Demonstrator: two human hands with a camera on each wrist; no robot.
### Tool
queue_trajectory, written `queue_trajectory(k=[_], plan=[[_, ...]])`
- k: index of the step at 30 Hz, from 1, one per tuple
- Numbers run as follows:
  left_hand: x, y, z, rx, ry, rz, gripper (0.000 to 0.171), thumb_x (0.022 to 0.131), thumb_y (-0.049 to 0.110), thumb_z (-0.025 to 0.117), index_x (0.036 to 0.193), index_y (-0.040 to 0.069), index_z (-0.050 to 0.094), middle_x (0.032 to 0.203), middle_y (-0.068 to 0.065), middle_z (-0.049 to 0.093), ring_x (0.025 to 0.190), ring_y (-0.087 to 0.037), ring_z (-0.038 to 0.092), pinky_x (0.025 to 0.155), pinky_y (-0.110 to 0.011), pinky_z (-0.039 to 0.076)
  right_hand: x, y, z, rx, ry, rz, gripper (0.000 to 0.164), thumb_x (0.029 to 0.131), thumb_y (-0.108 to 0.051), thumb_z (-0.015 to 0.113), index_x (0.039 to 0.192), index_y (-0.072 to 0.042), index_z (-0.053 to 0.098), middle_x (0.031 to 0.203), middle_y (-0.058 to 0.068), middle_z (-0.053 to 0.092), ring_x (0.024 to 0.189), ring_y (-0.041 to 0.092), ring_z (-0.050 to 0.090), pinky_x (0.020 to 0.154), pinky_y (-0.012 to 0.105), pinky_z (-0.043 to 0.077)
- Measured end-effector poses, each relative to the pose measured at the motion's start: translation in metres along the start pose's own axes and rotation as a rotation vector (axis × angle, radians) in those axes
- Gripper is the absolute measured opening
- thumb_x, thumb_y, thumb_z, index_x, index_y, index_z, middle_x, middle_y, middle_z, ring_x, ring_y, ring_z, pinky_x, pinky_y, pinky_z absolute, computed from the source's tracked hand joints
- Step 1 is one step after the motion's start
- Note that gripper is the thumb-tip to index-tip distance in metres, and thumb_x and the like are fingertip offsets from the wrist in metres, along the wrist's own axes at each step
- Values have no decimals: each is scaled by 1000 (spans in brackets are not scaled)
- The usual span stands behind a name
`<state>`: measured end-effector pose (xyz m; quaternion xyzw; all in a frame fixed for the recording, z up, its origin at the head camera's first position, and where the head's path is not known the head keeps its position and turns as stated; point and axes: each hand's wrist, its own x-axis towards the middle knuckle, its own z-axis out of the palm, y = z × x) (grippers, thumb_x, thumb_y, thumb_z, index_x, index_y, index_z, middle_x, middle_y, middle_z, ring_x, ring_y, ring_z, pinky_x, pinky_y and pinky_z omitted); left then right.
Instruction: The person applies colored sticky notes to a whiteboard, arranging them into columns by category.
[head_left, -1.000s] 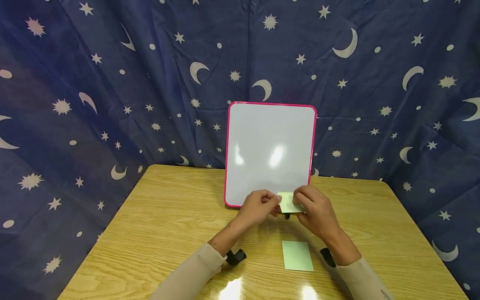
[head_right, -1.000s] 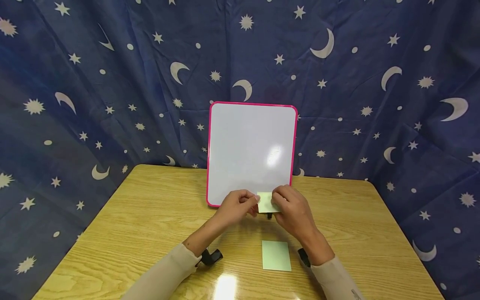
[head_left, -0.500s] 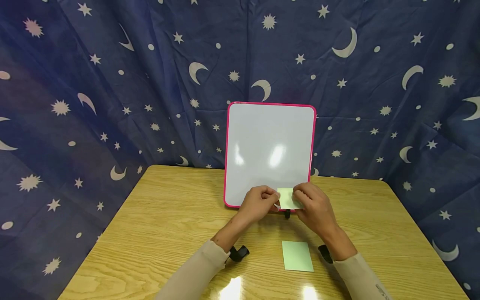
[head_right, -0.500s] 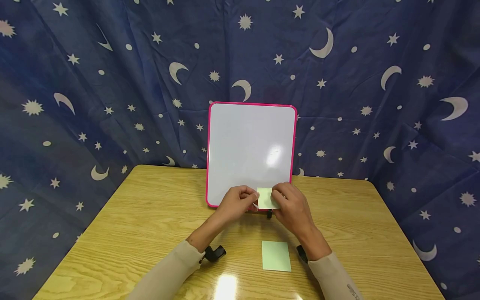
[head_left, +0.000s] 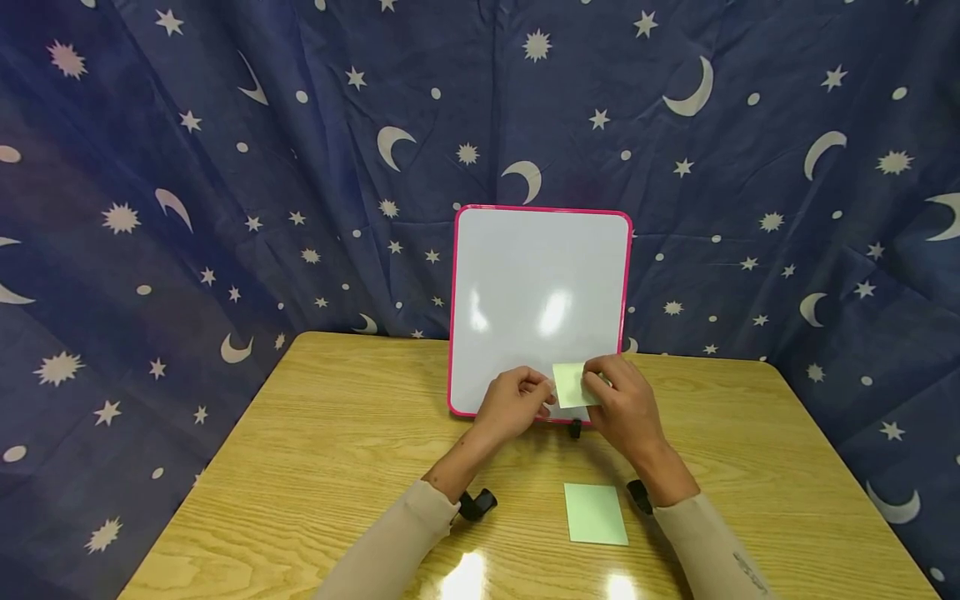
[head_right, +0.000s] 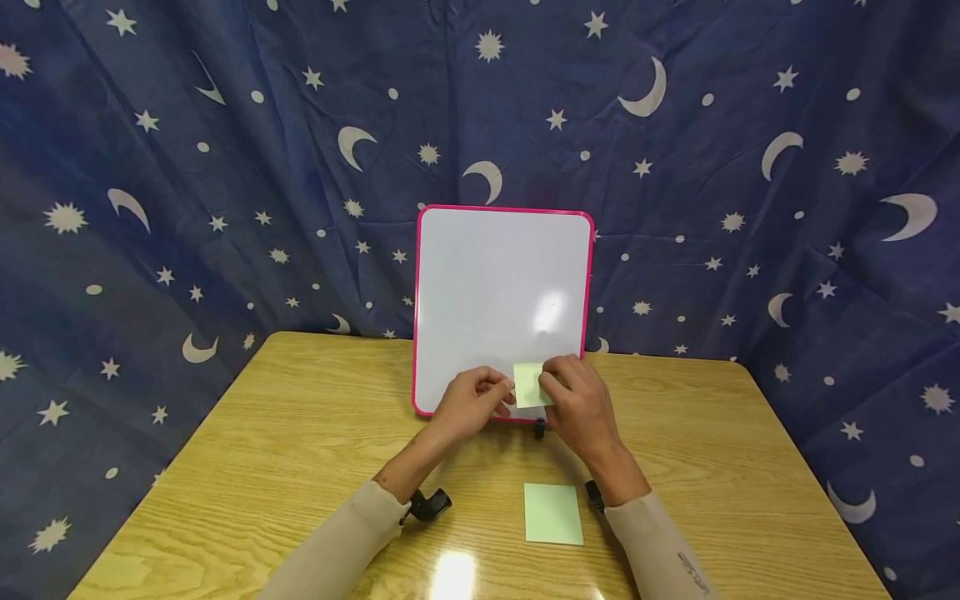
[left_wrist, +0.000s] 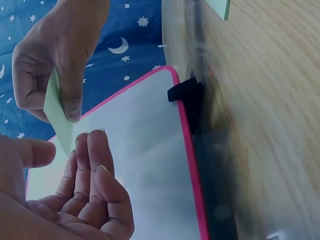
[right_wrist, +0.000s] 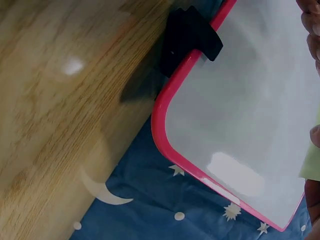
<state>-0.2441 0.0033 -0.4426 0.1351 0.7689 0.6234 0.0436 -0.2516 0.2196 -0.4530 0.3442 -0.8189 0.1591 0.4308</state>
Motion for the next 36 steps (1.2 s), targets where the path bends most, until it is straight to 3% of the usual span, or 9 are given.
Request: queue_trajectory(k=[4, 8, 13, 17, 24, 30, 36], plan=[[1, 2, -3, 41, 32, 21, 19, 106, 27, 65, 107, 10, 73, 93, -3, 76, 83, -29, 77, 63, -30, 56, 2, 2, 6, 0, 31, 3, 29, 70, 18, 74, 85, -4, 64, 99, 11, 65, 88, 34, 62, 76, 49, 53], [3, 4, -4, 56, 55, 39, 18, 106, 27, 64, 107, 11, 73, 91, 0, 75, 83, -29, 77, 59, -27, 53, 2, 4, 10, 6, 43, 20, 29, 69, 18, 73, 84, -4, 64, 99, 12, 66, 89, 35, 62, 78, 51, 53], [7, 6, -4, 99, 90, 69, 18, 105, 27, 66, 108, 12, 74, 91, 2, 73, 79, -22, 75, 61, -28, 55, 1, 7, 13, 2, 33, 46, 27, 70, 19, 71, 83, -4, 63, 98, 11, 66, 90, 35, 63, 79, 51, 53], [9, 7, -4, 200, 123, 114, 17, 105, 29, 65, 110, 16, 75, 95, 5, 72, 82, -9, 68, 72, -28, 55, -1, 9, 16, 4, 52, 62, 24, 71, 19, 66, 82, -3, 63, 97, 12, 65, 88, 35, 63, 77, 51, 52], [12, 7, -4, 411, 107, 326, 27, 104, 25, 65, 124, 10, 74, 117, -2, 72, 106, -20, 70, 90, -35, 57, 2, 11, 19, 4, 81, 75, 23, 73, 18, 69, 83, -3, 65, 97, 13, 67, 86, 36, 64, 73, 51, 53], [15, 6, -2, 712, 143, 532, 36, 100, 30, 71, 130, 9, 73, 132, -3, 69, 123, -23, 65, 97, -42, 55, 4, 12, 23, 5, 101, 78, 22, 75, 17, 72, 84, -3, 66, 97, 12, 67, 87, 36, 64, 73, 51, 52], [16, 3, 1, 901, 133, 623, 47, 99, 37, 71, 140, 13, 69, 143, 0, 64, 138, -18, 56, 98, -44, 52, 7, 13, 29, 4, 142, 80, 22, 76, 17, 69, 83, -4, 66, 95, 11, 68, 85, 35, 63, 73, 51, 51]])
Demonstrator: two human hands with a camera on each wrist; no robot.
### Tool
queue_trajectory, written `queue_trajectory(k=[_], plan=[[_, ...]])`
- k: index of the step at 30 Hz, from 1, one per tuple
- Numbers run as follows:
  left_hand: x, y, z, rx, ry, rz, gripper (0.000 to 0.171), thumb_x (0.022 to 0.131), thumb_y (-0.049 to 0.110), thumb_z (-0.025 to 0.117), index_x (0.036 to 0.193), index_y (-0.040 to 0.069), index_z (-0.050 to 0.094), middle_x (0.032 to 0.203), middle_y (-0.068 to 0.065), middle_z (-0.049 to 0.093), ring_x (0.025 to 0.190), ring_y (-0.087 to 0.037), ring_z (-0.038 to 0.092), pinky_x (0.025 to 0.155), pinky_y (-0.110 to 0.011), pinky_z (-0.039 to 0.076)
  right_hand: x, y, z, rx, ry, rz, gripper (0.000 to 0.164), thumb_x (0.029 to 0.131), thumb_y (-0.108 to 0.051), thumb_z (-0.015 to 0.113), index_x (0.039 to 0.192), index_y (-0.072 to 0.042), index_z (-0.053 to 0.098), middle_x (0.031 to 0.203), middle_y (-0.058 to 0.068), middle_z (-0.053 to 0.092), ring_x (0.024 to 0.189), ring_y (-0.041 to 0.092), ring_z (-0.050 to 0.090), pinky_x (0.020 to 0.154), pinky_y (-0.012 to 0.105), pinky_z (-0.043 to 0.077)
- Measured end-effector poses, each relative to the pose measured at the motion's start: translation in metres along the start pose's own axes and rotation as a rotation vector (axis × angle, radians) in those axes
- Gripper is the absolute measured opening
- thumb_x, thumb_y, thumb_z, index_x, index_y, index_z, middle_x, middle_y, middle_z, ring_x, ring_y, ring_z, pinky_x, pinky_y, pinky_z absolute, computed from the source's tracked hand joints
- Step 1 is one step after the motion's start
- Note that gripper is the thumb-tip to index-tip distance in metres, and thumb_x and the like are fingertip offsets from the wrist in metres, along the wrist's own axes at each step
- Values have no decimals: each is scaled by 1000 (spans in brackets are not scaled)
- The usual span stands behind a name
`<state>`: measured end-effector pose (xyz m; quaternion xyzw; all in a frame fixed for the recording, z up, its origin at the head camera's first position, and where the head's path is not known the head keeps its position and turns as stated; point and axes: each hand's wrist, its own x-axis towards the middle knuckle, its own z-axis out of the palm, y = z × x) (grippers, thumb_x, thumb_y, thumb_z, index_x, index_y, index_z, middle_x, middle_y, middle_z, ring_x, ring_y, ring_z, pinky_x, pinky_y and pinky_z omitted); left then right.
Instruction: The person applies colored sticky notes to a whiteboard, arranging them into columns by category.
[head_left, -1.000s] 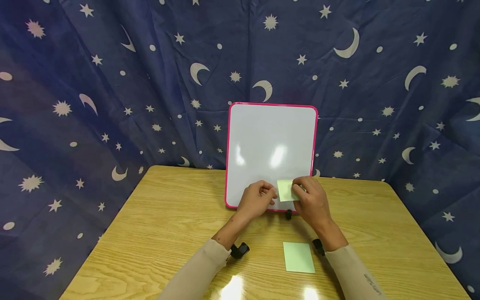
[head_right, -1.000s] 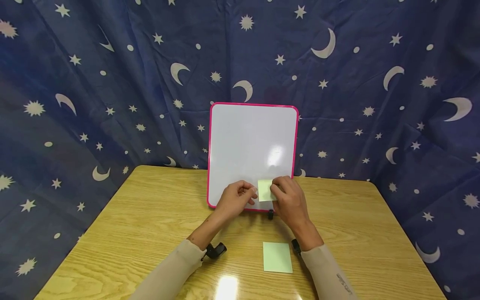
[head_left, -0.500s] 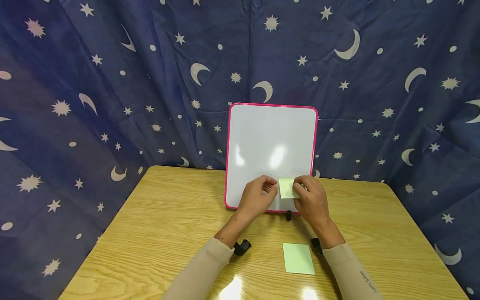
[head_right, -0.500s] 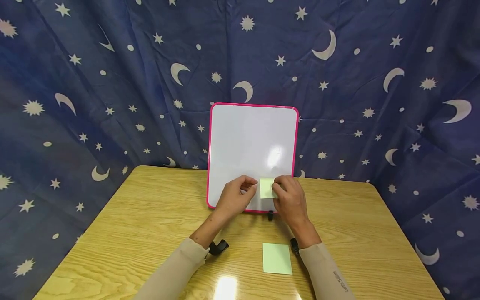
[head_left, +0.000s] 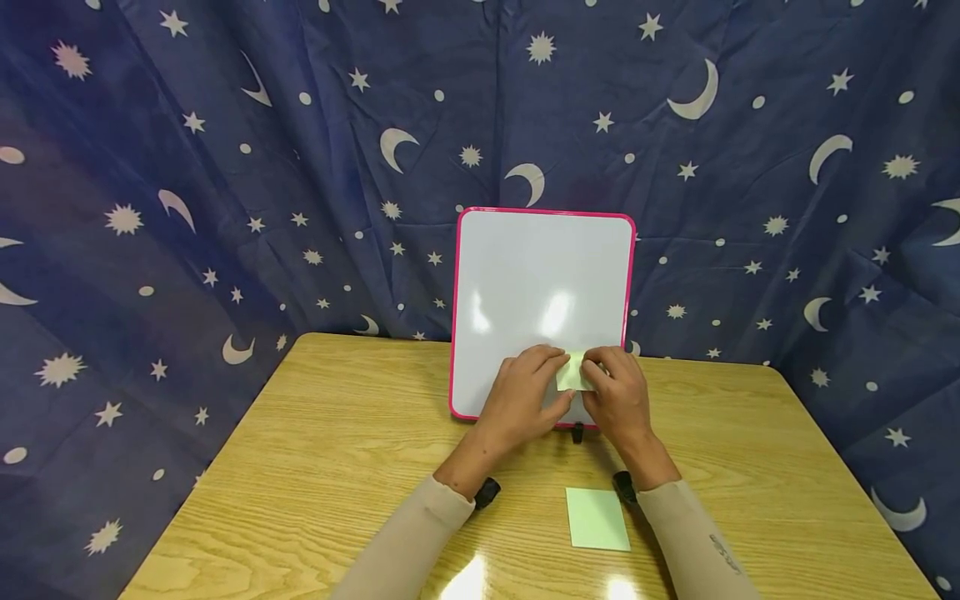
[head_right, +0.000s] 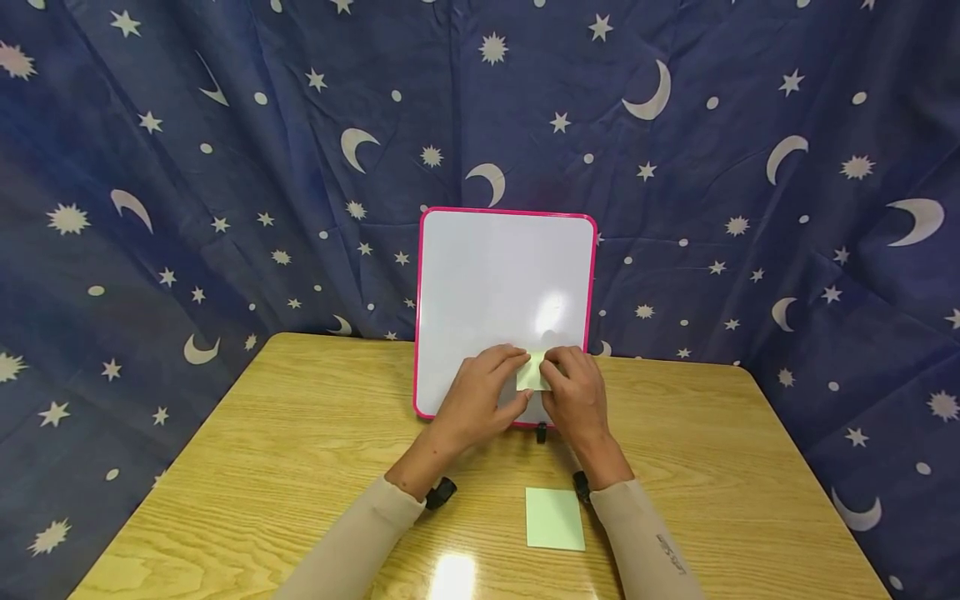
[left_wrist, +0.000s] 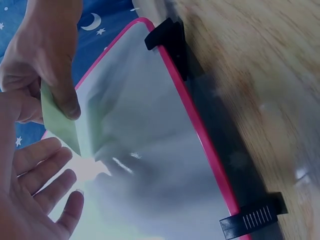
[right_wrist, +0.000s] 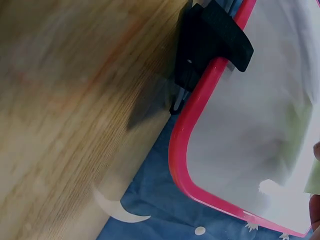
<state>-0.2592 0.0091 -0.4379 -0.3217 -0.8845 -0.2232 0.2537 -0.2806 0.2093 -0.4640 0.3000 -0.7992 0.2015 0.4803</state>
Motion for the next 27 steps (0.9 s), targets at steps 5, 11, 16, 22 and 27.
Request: queue_trajectory(k=[5, 11, 16, 22, 27], plan=[[1, 3, 4, 81, -33, 28, 52, 101, 39, 68, 145, 12, 65, 149, -1, 62, 146, -19, 51, 105, -45, 49, 0, 0, 4, -4, 9, 9, 23, 75, 19, 69, 83, -3, 67, 95, 13, 67, 85, 37, 63, 73, 52, 50], [4, 7, 6, 150, -88, 42, 55, 102, 41, 67, 149, 13, 62, 156, -1, 57, 151, -20, 45, 109, -44, 46, 0, 3, 6, 10, 10, 20, 24, 73, 19, 60, 82, -3, 66, 95, 15, 67, 85, 38, 62, 74, 52, 49], [4, 8, 8, 181, -117, 32, 58, 102, 43, 67, 152, 15, 58, 159, 0, 53, 154, -19, 40, 111, -45, 44, -2, 5, 7, 8, 4, 33, 22, 75, 17, 62, 84, -2, 66, 96, 15, 66, 86, 39, 62, 75, 53, 49], [3, 8, 10, 193, -122, 33, 60, 102, 43, 66, 155, 16, 56, 162, 1, 50, 156, -18, 36, 113, -45, 42, -2, 6, 7, 11, 20, 33, 23, 73, 17, 61, 85, -2, 67, 96, 16, 67, 86, 39, 63, 74, 53, 49], [4, 9, 10, 196, -120, 44, 61, 102, 43, 66, 156, 16, 55, 163, 1, 50, 157, -19, 35, 113, -46, 43, -2, 5, 6, 10, 7, 46, 25, 72, 17, 61, 85, -3, 67, 96, 15, 67, 87, 38, 63, 75, 52, 50]])
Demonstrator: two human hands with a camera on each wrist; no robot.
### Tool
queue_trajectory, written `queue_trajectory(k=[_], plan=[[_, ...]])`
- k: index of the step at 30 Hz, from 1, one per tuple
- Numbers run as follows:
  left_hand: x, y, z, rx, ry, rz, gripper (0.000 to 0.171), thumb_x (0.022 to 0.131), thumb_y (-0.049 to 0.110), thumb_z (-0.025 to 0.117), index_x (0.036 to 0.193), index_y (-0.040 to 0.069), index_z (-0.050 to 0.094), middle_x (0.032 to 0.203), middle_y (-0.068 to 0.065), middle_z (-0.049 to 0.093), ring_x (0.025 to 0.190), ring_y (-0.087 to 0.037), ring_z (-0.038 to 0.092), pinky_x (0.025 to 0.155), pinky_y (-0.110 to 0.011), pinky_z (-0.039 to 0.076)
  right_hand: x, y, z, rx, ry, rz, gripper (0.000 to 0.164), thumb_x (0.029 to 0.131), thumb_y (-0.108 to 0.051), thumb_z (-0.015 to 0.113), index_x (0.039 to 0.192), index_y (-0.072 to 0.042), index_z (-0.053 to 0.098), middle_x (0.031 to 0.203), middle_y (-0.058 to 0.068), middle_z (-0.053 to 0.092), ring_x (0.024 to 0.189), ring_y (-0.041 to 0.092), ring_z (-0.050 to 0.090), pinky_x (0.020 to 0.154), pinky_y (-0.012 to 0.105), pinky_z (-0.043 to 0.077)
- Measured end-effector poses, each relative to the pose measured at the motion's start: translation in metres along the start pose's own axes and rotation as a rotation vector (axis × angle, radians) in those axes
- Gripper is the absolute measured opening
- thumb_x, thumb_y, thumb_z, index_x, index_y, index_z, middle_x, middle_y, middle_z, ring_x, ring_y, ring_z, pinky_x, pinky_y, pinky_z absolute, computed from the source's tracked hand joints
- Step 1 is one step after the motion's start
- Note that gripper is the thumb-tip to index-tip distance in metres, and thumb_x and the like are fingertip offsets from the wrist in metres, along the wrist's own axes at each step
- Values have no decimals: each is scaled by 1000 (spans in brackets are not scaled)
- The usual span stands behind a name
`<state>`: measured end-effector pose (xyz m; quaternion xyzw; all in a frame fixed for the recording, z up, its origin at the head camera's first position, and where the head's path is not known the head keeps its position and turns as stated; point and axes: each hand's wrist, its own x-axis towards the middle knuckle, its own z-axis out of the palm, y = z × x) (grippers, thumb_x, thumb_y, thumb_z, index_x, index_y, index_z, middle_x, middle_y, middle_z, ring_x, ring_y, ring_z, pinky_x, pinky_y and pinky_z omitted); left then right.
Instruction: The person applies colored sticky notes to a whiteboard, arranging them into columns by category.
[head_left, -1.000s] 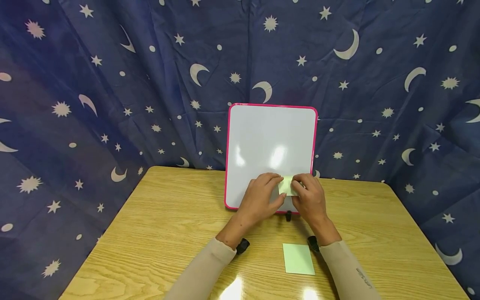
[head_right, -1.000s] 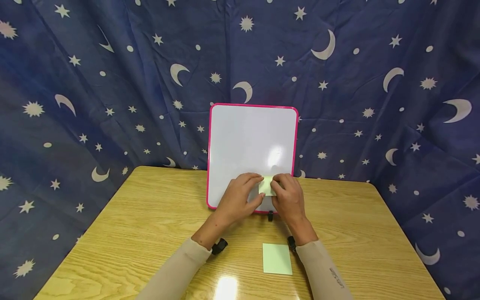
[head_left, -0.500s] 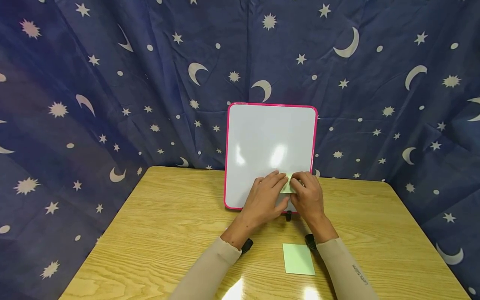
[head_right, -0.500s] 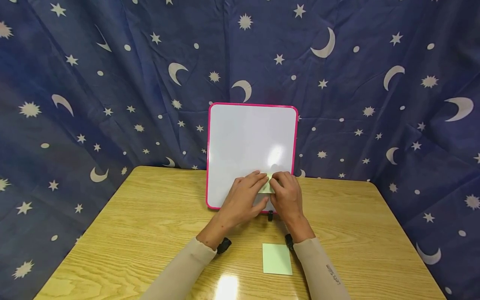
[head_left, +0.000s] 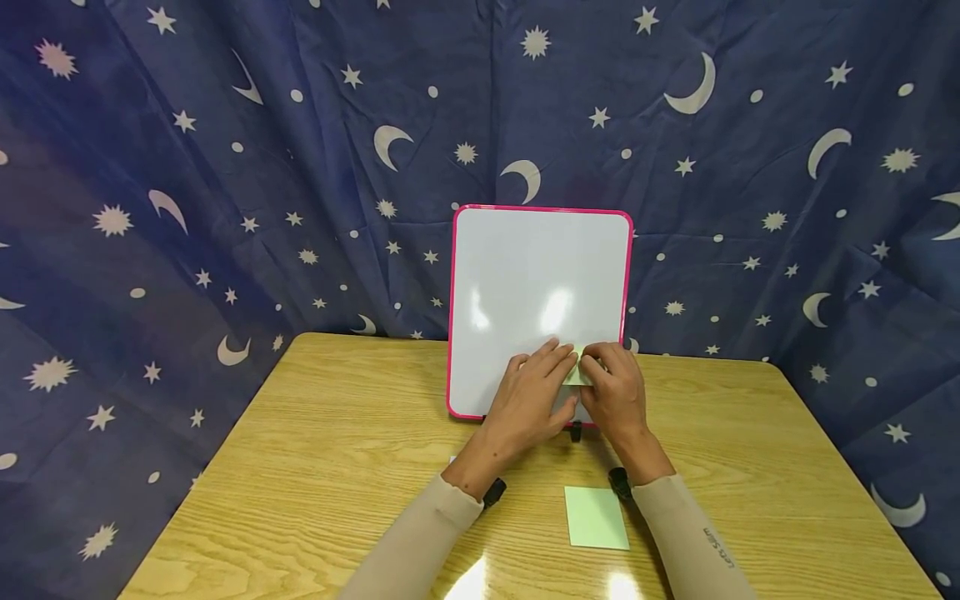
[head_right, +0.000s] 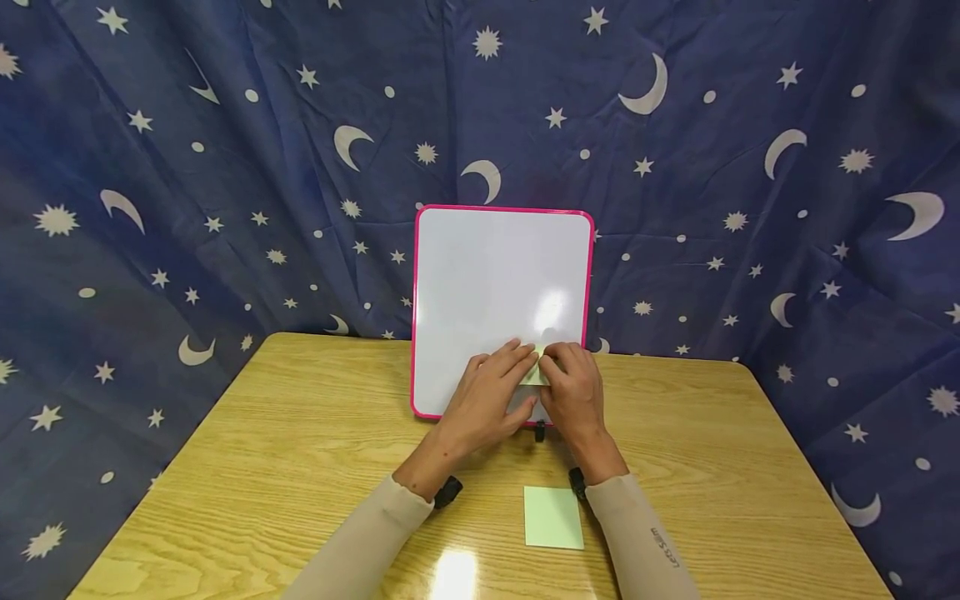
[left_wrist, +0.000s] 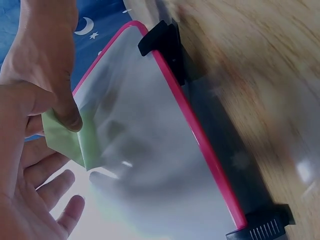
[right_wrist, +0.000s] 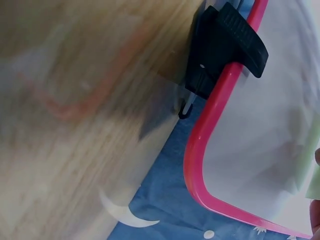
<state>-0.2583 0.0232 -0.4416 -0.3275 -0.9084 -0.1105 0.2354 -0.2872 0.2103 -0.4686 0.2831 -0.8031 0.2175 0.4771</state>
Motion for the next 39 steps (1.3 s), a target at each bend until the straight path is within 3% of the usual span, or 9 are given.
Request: queue_trajectory(k=[8, 17, 33, 39], plan=[[-1, 1, 4, 33, -27, 8, 64, 103, 45, 65, 158, 16, 52, 165, 1, 47, 158, -19, 34, 113, -47, 43, -3, -1, 1, -10, -26, 7, 35, 68, 20, 61, 92, -4, 73, 96, 13, 67, 89, 36, 63, 76, 52, 51], [-1, 1, 6, 60, -30, 13, 65, 104, 46, 64, 160, 16, 50, 166, 1, 45, 158, -19, 33, 114, -45, 42, -3, -2, -2, -15, -62, 28, 32, 72, 17, 62, 94, -4, 73, 100, 13, 68, 93, 35, 64, 80, 52, 52], [-4, 2, 9, 95, -104, 12, 74, 103, 45, 66, 165, 15, 40, 172, 1, 34, 161, -19, 26, 119, -42, 37, -6, 0, -2, -38, -103, 52, 29, 74, 15, 65, 94, -5, 73, 101, 11, 68, 94, 34, 63, 80, 50, 52], [-6, 2, 11, 117, -112, 13, 75, 103, 45, 66, 166, 16, 39, 173, 1, 31, 162, -19, 24, 121, -42, 35, -7, 0, -4, -33, -111, 52, 27, 73, 12, 72, 94, -4, 73, 101, 12, 68, 94, 34, 63, 81, 50, 52]])
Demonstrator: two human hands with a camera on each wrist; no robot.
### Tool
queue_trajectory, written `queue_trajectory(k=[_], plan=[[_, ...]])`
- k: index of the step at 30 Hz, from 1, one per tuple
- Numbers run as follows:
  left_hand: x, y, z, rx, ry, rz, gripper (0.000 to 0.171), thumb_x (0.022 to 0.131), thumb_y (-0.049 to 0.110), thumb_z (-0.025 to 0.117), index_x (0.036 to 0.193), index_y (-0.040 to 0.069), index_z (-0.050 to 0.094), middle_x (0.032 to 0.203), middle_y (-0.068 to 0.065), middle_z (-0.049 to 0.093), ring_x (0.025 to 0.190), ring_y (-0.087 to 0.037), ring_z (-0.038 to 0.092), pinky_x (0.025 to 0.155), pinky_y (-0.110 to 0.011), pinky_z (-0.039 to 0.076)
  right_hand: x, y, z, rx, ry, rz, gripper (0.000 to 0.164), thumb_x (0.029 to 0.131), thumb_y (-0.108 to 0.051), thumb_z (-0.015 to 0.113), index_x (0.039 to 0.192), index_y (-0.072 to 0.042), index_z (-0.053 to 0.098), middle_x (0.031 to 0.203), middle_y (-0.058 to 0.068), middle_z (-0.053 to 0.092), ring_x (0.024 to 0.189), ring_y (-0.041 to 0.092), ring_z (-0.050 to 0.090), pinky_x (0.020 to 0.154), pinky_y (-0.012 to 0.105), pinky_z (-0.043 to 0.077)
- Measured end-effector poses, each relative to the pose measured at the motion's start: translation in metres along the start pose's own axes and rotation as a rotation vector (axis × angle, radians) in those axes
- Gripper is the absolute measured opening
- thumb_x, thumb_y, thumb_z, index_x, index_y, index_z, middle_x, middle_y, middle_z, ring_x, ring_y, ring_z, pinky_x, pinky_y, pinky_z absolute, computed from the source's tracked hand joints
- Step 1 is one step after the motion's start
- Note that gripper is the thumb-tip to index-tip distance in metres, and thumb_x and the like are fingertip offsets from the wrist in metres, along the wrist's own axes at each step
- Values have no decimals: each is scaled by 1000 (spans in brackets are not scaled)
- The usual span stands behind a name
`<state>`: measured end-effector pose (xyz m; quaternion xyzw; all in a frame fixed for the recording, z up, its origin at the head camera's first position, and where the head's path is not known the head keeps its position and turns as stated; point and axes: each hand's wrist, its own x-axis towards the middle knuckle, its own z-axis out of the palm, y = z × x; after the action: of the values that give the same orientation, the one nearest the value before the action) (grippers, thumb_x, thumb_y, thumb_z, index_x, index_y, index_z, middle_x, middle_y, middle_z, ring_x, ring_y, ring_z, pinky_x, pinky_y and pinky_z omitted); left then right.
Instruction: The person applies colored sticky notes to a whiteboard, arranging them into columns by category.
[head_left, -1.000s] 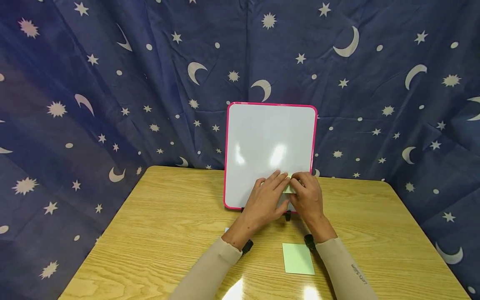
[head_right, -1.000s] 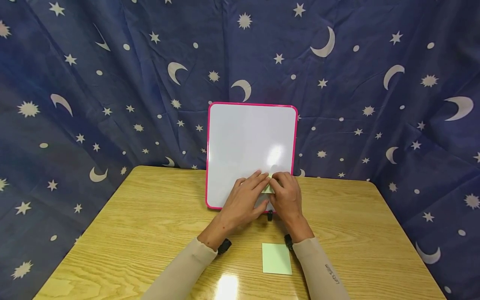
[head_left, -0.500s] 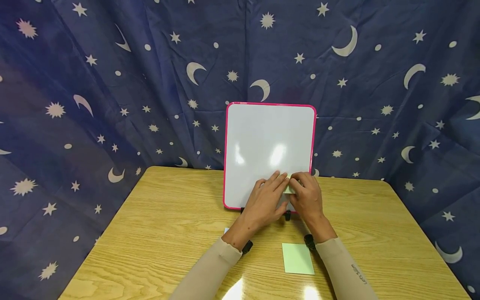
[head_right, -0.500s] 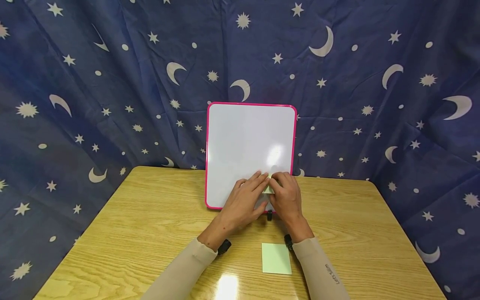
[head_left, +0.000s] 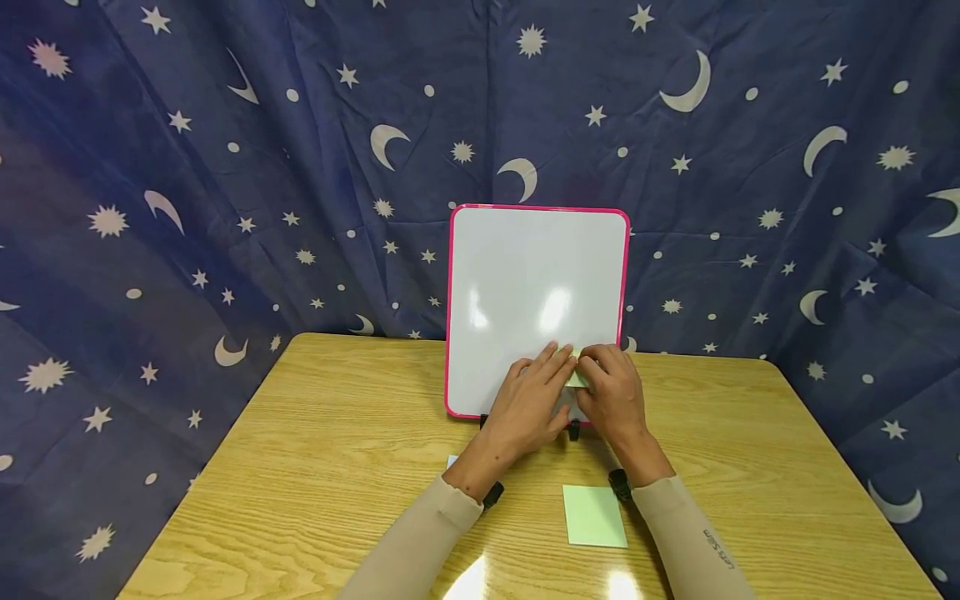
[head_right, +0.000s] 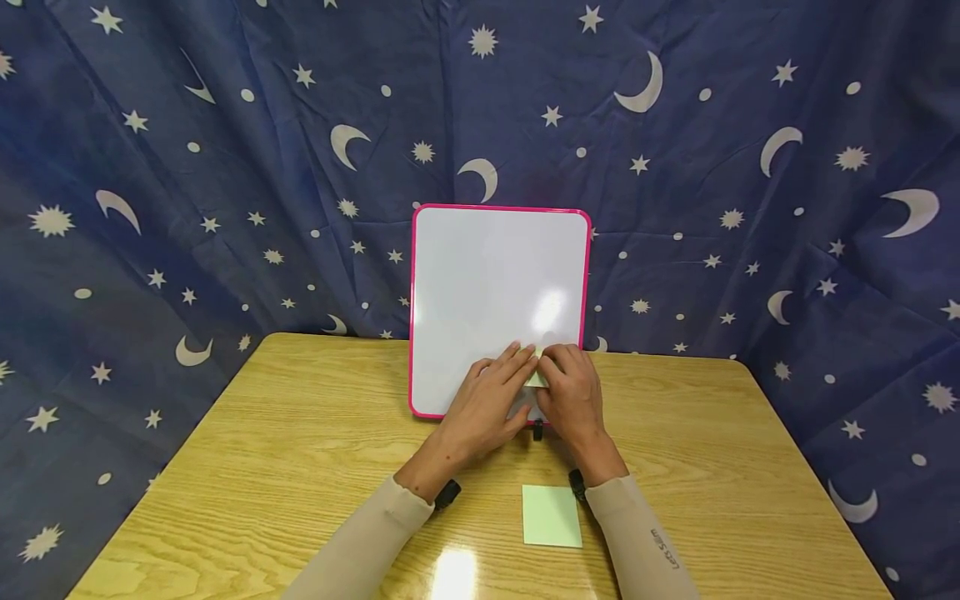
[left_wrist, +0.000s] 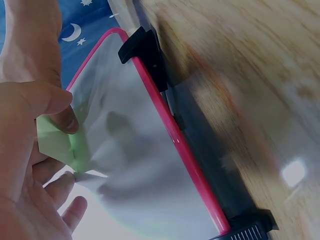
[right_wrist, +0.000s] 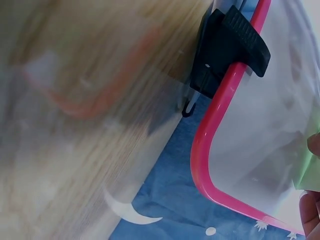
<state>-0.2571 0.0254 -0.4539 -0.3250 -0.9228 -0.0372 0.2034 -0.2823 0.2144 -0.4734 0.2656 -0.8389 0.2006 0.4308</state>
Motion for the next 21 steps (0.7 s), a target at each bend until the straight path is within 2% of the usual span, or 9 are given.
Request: queue_trajectory(k=[15, 21], plan=[[-1, 0, 1, 34, -4, 3, 76, 102, 43, 68, 166, 15, 38, 174, 2, 30, 162, -19, 22, 122, -42, 33, -2, -1, -1, -17, -50, -4, 28, 74, 11, 74, 97, -3, 73, 104, 12, 68, 97, 34, 64, 88, 50, 54], [-2, 0, 1, 58, 1, 9, 76, 102, 44, 67, 166, 15, 38, 174, 2, 29, 162, -20, 23, 122, -42, 34, -1, -1, -1, -11, -34, -5, 27, 73, 13, 74, 95, -2, 72, 102, 12, 68, 96, 34, 64, 87, 50, 54]])
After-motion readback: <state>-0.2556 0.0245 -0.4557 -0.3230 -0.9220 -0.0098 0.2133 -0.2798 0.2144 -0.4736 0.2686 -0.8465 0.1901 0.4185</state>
